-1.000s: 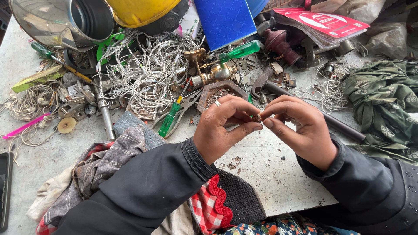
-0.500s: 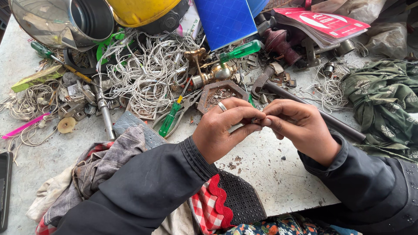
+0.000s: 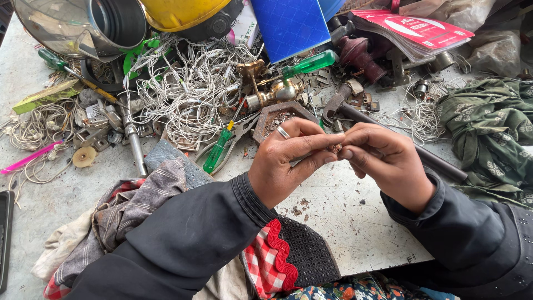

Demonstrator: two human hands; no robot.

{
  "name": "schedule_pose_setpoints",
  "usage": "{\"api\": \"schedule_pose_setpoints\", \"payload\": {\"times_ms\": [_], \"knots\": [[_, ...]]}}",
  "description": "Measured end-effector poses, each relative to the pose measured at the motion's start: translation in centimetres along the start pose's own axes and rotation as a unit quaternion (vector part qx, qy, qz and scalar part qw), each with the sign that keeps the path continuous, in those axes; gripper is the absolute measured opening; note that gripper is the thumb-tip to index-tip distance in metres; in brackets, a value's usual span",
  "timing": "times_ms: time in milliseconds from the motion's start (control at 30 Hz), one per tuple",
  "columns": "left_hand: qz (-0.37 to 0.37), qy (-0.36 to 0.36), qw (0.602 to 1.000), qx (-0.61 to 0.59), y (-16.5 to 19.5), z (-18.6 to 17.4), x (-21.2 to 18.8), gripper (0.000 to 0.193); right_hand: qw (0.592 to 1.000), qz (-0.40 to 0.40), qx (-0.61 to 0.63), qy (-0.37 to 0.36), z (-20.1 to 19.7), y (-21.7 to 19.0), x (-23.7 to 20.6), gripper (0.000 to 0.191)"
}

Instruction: The person is repairing a small metal lock mechanism on a cluttered workbench. They use pliers to hold and manipulate the lock, a screwdriver to adjust internal components, and a hammer to tap parts into place. The person repeatedly disassembles and reassembles the lock, focusing on the internal pins and springs.

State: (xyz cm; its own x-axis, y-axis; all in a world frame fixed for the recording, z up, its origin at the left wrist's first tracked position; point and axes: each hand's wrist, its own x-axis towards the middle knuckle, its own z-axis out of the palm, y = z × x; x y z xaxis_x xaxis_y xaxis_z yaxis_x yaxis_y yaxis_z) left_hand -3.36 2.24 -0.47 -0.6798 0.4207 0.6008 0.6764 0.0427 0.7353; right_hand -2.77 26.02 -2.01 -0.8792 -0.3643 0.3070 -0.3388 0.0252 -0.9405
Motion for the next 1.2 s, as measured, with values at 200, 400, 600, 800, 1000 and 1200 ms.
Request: {"api": "schedule_pose_setpoints", "payload": {"times_ms": [200, 400, 600, 800, 1000, 1200], "knots": [[-0.061, 0.002, 0.997, -0.050, -0.3, 0.4, -0.5, 0.033, 0.991, -0.103, -0.080, 0.025, 1.1, -0.9, -0.1, 0.023], [-0.135, -0.004, 0.987, -0.091, -0.1, 0.8, -0.7, 0.030, 0.965, -0.134, -0.219, 0.052, 1.0, -1.7, -0.6, 0.028], [-0.149, 0.004, 0.983, -0.105, -0.1, 1.5, -0.5, 0.021, 0.971, -0.117, -0.204, 0.048, 0.5, -1.1, -0.7, 0.023], [-0.095, 0.008, 0.995, -0.032, -0.1, 1.0, -0.2, 0.019, 0.990, -0.075, -0.114, 0.030, 0.3, -0.1, -0.5, 0.020], [-0.125, 0.002, 0.991, -0.037, 0.0, 0.8, -0.3, 0.016, 0.990, -0.055, -0.125, 0.013, 0.4, 0.4, -0.6, 0.021], [-0.127, 0.006, 0.992, -0.016, -0.2, 1.1, -0.6, 0.016, 0.986, -0.055, -0.160, 0.008, 0.4, -0.2, -1.0, 0.029]]}}
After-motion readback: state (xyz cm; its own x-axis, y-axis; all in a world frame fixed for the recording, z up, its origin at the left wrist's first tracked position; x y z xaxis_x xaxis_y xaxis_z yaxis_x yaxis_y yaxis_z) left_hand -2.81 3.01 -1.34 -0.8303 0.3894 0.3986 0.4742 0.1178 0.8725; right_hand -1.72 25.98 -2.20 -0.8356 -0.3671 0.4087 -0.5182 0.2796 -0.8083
